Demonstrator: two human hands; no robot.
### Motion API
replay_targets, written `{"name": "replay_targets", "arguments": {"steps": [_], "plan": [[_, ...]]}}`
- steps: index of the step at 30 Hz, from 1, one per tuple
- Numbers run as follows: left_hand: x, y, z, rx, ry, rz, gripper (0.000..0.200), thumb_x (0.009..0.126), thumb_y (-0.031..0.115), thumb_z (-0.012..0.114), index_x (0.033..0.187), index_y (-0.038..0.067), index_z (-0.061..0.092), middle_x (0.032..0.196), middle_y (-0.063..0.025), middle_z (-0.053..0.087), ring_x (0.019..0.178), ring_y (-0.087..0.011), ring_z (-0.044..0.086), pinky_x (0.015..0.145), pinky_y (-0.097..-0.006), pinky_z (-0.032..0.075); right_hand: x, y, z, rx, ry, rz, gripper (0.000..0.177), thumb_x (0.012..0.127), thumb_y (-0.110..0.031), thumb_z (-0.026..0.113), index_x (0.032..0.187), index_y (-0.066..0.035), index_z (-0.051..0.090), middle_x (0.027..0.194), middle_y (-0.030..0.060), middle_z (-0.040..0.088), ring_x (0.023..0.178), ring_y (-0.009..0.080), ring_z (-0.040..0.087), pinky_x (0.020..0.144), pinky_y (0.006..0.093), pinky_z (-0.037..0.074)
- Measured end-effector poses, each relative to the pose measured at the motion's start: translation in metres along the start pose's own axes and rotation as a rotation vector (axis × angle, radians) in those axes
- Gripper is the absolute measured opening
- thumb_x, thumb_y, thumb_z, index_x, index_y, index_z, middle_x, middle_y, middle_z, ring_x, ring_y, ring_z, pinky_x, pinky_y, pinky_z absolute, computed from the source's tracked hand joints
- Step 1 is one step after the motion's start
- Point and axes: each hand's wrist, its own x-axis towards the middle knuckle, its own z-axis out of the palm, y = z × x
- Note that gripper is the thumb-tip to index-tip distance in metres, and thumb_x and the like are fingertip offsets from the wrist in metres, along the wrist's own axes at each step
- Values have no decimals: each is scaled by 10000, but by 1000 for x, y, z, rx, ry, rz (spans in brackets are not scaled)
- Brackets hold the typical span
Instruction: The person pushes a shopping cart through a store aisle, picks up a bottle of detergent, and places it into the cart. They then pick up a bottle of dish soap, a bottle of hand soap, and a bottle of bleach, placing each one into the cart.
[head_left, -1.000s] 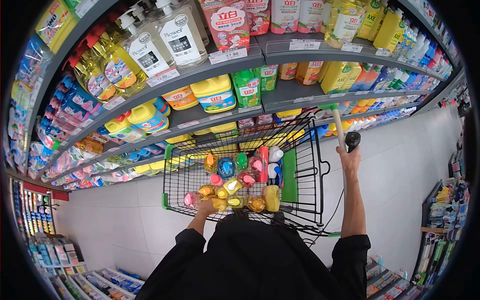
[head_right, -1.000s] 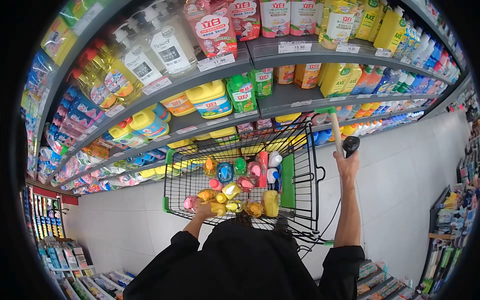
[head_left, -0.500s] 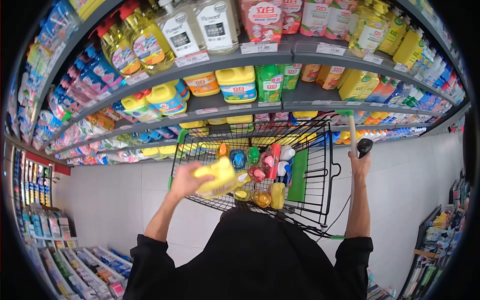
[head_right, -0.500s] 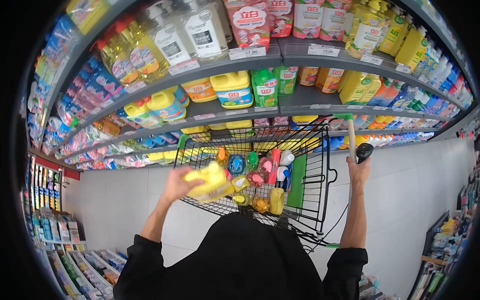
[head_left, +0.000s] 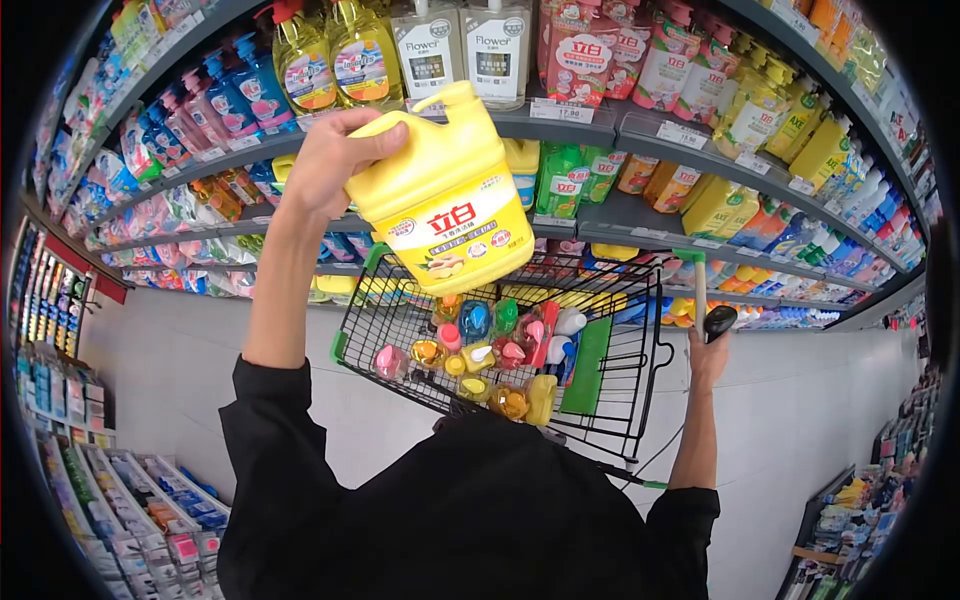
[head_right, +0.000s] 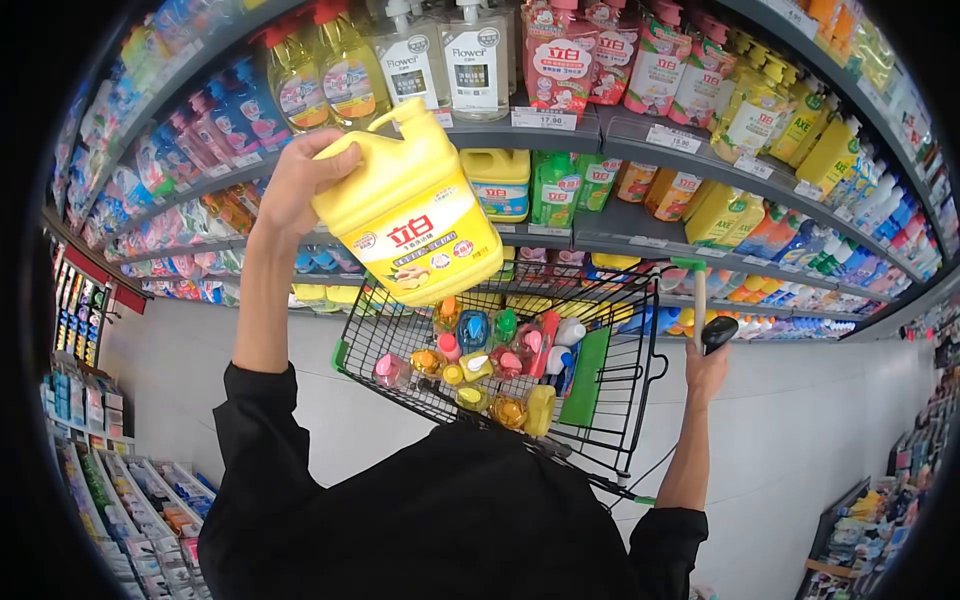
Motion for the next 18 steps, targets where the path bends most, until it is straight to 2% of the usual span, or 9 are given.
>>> {"name": "replay_targets", "arguments": {"steps": [5,7,9,11,13,14,15,17,18], "plan": [[14,0,-8,138,-134,-93,264,795,180,814,891,-24,677,846,-100,701,730,-138,665,648,-265,528,-2,-5,-2,-26,-4,45,669,717,-397,815,1155,20,528,1019,275,675,970,452,644,829,494,500],[12,2,-6,170,-116,-97,266,770,188,830,865,-14,685,812,-89,699,712,-132,657,652,-263,514,1,2,2,17,-9,8,662,715,-397,817,1145,18,531,1025,271,672,976,452,640,835,492,497],[14,5,-3,421,-112,-68,256,750,192,838,833,0,691,793,-74,696,715,-130,650,672,-281,507,2,4,3,18,2,-10,664,714,-397,819,1146,18,532,1031,263,670,983,448,636,843,488,493],[23,-3,-6,519,-97,-66,284,726,219,849,822,0,697,795,-93,696,729,-162,652,701,-314,506,2,5,4,37,-6,-8,674,712,-398,821,1160,14,532,1031,259,668,988,447,632,850,484,489],[33,-13,-10,871,-46,6,357,710,272,858,844,-18,698,792,-125,689,741,-199,652,722,-337,507,0,3,2,2,6,0,688,716,-402,819,1181,14,528,1036,251,671,987,449,633,848,484,491],[37,-17,-15,1004,-72,29,451,672,329,869,878,-33,695,842,-189,693,780,-289,675,761,-374,517,1,6,4,-15,-3,6,707,718,-406,817,1212,5,523,1048,238,675,995,443,634,847,483,494],[38,-20,-16,1010,-73,32,451,672,329,869,878,-33,695,842,-189,693,780,-289,675,761,-374,517,2,7,5,-9,-3,10,707,718,-406,817,1212,5,523,1048,238,675,995,443,634,847,483,494],[41,-25,-20,1396,-209,101,473,672,296,861,918,-52,656,857,-214,686,841,-340,676,757,-413,513,3,9,8,-9,15,11,718,718,-413,815,1231,-7,519,1065,229,676,975,433,646,836,476,501],[47,-43,-34,1471,-267,208,558,639,327,872,977,-51,638,924,-250,676,917,-409,653,805,-437,511,3,9,8,-4,16,19,718,718,-413,815,1231,-7,519,1065,229,676,975,433,646,836,476,501]]}}
